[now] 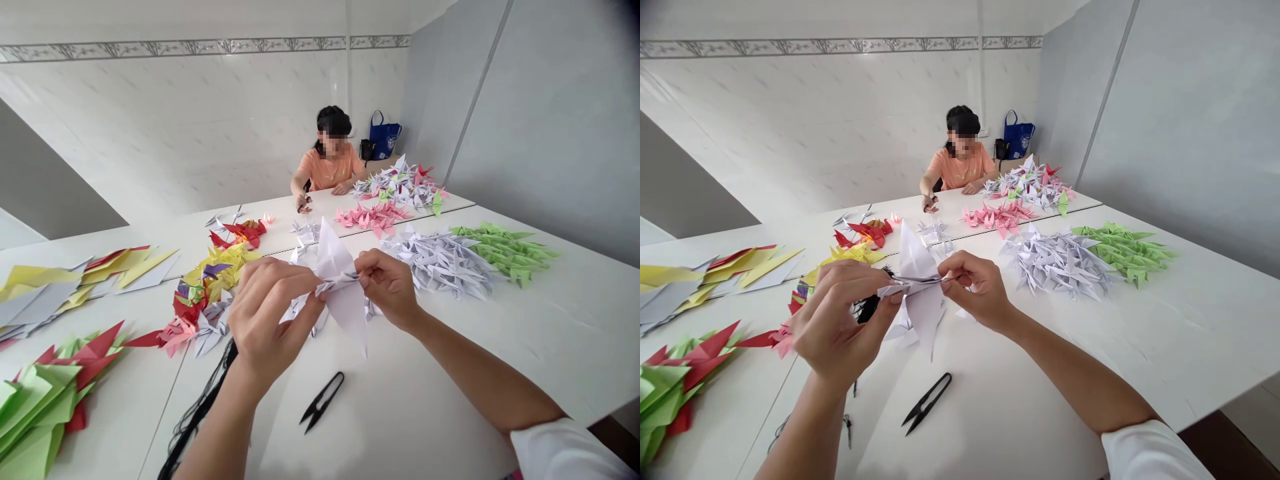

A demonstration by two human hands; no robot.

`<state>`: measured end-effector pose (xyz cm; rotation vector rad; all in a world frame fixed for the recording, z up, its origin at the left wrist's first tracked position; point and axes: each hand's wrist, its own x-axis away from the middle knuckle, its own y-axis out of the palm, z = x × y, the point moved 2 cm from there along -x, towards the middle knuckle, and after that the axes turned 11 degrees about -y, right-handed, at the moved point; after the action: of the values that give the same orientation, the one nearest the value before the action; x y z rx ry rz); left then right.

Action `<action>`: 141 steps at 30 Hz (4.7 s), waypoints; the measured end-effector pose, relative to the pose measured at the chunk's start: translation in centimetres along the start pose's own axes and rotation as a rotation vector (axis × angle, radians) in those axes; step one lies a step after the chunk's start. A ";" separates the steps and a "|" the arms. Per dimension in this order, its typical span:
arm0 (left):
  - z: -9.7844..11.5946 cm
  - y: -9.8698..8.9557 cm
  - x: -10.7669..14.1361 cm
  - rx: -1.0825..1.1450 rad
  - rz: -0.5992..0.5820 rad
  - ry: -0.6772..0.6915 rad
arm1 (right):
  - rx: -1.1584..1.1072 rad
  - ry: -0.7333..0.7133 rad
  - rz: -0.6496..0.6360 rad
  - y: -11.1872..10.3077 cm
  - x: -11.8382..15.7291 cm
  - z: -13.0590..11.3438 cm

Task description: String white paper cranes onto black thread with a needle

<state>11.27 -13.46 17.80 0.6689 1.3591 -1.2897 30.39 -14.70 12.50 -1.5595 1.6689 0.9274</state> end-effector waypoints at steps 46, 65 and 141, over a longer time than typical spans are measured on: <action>-0.6 1.0 0.7 -0.053 0.044 -0.299 | 0.096 0.286 -0.284 1.7 0.5 0.1; -2.2 1.2 -0.1 0.929 -0.062 -1.085 | 0.359 0.006 -0.079 1.2 -0.1 -3.2; 2.6 -0.9 -0.4 -0.134 -0.171 -0.218 | -0.041 0.226 -0.154 0.9 1.2 -1.0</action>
<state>11.33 -15.97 18.90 0.3157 1.3297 -1.3504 29.46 -16.18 12.11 -1.8497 1.6608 0.7320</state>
